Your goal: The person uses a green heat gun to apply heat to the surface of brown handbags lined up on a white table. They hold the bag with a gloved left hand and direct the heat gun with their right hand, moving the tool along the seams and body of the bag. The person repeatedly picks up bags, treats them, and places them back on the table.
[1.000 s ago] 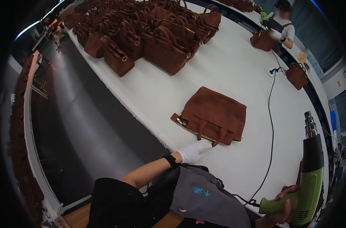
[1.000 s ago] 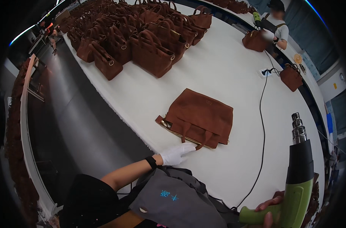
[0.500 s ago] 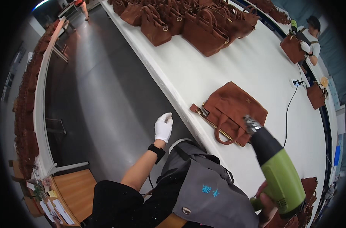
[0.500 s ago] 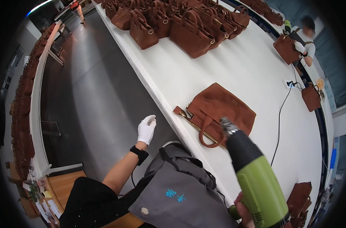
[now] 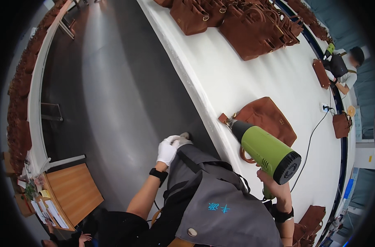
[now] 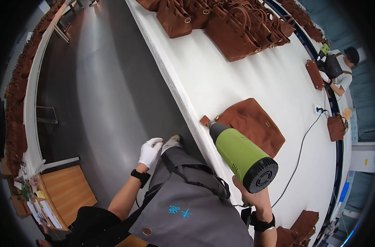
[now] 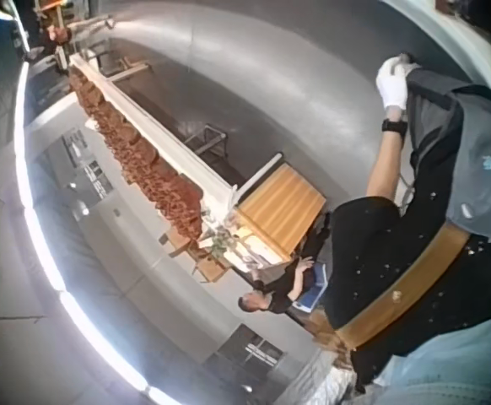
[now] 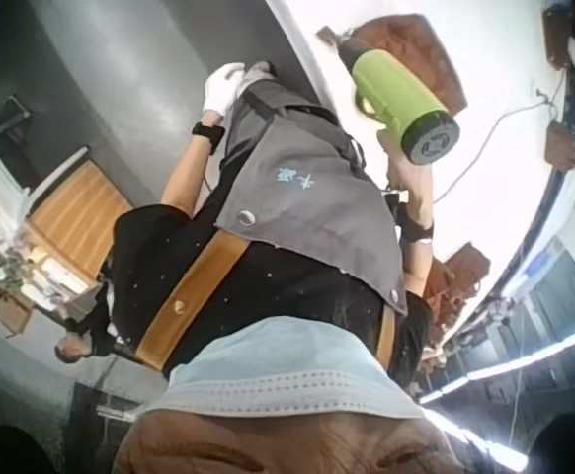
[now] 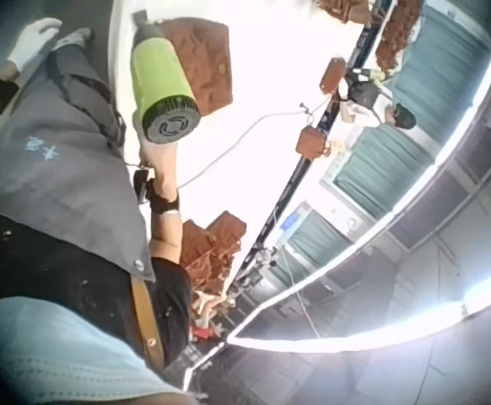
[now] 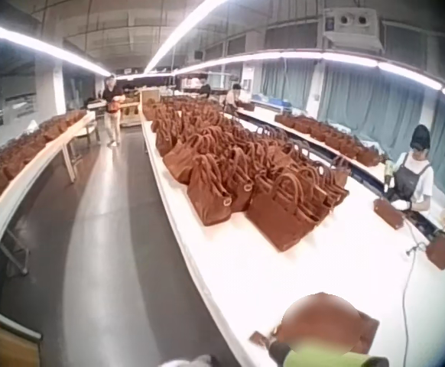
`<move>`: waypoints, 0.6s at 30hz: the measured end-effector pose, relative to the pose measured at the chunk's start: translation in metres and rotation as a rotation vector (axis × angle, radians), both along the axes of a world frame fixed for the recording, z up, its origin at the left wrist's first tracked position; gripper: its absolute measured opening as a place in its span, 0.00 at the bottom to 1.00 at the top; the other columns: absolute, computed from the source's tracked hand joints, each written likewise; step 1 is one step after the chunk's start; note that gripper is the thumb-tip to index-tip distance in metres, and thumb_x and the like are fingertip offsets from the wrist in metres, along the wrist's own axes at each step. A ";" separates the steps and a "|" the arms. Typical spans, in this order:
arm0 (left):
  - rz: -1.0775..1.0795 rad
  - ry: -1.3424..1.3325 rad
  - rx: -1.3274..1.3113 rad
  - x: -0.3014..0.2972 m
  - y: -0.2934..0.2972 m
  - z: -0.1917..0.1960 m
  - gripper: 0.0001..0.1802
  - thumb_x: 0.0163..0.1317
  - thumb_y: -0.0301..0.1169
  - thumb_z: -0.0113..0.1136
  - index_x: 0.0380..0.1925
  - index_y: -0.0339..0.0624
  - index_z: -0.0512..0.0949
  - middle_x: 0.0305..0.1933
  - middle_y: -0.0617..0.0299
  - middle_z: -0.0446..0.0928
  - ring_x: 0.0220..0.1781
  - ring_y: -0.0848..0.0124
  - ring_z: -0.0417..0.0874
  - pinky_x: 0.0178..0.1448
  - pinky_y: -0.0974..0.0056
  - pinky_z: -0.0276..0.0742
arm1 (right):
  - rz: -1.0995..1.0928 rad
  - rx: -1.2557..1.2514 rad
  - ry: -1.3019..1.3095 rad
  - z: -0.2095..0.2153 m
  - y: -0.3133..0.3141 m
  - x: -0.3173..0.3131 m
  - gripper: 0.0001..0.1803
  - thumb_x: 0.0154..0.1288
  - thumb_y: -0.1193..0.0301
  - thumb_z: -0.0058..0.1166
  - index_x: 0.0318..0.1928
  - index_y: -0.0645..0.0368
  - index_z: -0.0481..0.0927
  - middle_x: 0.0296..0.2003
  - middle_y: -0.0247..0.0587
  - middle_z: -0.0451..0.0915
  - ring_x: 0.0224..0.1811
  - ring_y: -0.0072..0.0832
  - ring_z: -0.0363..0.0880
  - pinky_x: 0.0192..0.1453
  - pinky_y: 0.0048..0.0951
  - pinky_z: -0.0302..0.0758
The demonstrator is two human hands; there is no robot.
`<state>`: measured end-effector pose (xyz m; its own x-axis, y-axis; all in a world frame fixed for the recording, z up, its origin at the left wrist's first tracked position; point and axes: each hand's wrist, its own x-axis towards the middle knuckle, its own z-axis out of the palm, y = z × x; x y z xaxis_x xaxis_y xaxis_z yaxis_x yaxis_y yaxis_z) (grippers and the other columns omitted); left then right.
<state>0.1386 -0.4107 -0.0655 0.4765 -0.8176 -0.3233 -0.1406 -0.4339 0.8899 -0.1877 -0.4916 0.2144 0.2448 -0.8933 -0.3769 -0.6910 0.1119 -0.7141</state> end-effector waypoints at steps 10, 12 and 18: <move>0.175 0.004 0.139 0.071 0.002 -0.006 0.13 0.64 0.29 0.62 0.46 0.37 0.84 0.41 0.57 0.86 0.42 0.71 0.84 0.50 0.66 0.79 | -0.026 0.104 0.119 0.009 -0.014 0.020 0.15 0.55 0.76 0.61 0.45 0.62 0.81 0.38 0.36 0.82 0.34 0.24 0.80 0.36 0.28 0.77; 0.206 0.015 0.134 0.084 -0.005 -0.004 0.13 0.64 0.28 0.63 0.47 0.36 0.84 0.42 0.59 0.86 0.43 0.74 0.83 0.51 0.68 0.78 | -0.142 0.231 -0.009 0.020 -0.012 0.033 0.13 0.57 0.75 0.62 0.43 0.63 0.81 0.36 0.37 0.82 0.37 0.27 0.80 0.40 0.30 0.76; 0.421 -0.011 -0.060 0.125 -0.030 0.014 0.12 0.64 0.31 0.61 0.45 0.38 0.85 0.31 0.61 0.84 0.31 0.77 0.79 0.38 0.68 0.76 | -0.193 0.227 0.178 0.046 -0.005 0.045 0.14 0.52 0.74 0.59 0.41 0.60 0.80 0.34 0.34 0.79 0.30 0.22 0.77 0.33 0.26 0.74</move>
<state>0.2631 -0.4412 -0.0514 0.7761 -0.5679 -0.2740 0.0285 -0.4025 0.9150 -0.1432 -0.4967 0.2606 -0.0080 -0.8054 -0.5927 -0.7533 0.3947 -0.5261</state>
